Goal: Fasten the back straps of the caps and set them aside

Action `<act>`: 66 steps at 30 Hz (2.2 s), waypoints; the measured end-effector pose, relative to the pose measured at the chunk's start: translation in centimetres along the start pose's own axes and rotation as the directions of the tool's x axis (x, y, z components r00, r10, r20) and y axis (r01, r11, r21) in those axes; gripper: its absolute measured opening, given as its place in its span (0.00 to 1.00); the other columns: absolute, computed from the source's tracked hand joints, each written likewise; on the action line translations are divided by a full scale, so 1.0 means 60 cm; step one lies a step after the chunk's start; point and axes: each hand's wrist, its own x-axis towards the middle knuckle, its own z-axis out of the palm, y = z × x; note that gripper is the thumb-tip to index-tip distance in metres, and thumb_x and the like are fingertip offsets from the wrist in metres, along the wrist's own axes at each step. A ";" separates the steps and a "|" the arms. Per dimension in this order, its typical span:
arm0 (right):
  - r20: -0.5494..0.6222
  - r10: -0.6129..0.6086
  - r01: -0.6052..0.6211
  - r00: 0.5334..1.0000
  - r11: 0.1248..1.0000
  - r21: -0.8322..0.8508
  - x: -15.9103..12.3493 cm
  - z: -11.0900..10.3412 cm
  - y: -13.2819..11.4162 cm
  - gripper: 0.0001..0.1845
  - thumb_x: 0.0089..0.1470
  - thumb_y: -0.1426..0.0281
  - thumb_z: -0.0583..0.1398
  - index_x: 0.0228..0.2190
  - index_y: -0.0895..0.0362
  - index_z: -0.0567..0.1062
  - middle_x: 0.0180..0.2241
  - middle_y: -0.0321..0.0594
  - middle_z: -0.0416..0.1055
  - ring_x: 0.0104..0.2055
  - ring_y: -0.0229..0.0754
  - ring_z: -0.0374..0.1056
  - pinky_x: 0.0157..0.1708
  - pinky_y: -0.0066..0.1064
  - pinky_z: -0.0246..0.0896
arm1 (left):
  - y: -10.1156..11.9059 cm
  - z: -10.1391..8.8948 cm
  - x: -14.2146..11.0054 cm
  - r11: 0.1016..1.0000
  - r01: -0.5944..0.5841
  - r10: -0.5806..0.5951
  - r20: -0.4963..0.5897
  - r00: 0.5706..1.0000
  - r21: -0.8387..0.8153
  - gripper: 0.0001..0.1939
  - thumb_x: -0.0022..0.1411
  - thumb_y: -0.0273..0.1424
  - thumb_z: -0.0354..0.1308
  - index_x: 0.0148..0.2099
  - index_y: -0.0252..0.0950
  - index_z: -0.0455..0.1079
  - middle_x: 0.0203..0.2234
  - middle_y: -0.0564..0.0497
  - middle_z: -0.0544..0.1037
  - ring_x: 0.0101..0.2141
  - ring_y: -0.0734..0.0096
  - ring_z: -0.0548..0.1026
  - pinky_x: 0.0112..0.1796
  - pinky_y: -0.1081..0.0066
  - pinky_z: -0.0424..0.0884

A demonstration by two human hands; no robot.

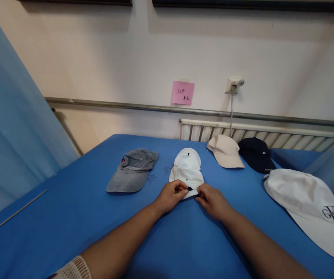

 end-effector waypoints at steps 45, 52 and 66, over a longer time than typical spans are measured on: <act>0.162 0.327 -0.307 0.931 0.463 0.831 0.013 -0.008 0.010 0.20 0.42 0.54 0.68 0.29 0.57 0.74 0.25 0.35 0.69 0.25 0.35 0.62 0.30 0.30 0.58 | 0.019 0.003 -0.014 0.861 -0.287 0.235 0.171 0.957 0.421 0.08 0.62 0.31 0.54 0.38 0.37 0.74 0.32 0.50 0.77 0.35 0.69 0.72 0.37 0.73 0.64; 0.156 0.305 -0.301 0.939 0.517 0.802 0.012 -0.009 0.011 0.19 0.44 0.54 0.66 0.30 0.57 0.75 0.25 0.35 0.69 0.26 0.36 0.63 0.31 0.30 0.59 | 0.018 0.003 -0.014 0.852 -0.301 0.244 0.185 0.952 0.429 0.08 0.61 0.30 0.54 0.38 0.37 0.74 0.32 0.50 0.76 0.35 0.69 0.72 0.37 0.73 0.65; 0.142 0.274 -0.281 0.951 0.575 0.768 0.010 -0.002 0.016 0.19 0.46 0.54 0.65 0.31 0.56 0.75 0.26 0.35 0.70 0.27 0.36 0.65 0.31 0.30 0.61 | 0.016 0.003 -0.015 0.850 -0.323 0.271 0.181 0.945 0.417 0.10 0.62 0.31 0.53 0.42 0.38 0.75 0.35 0.49 0.78 0.39 0.67 0.73 0.41 0.71 0.66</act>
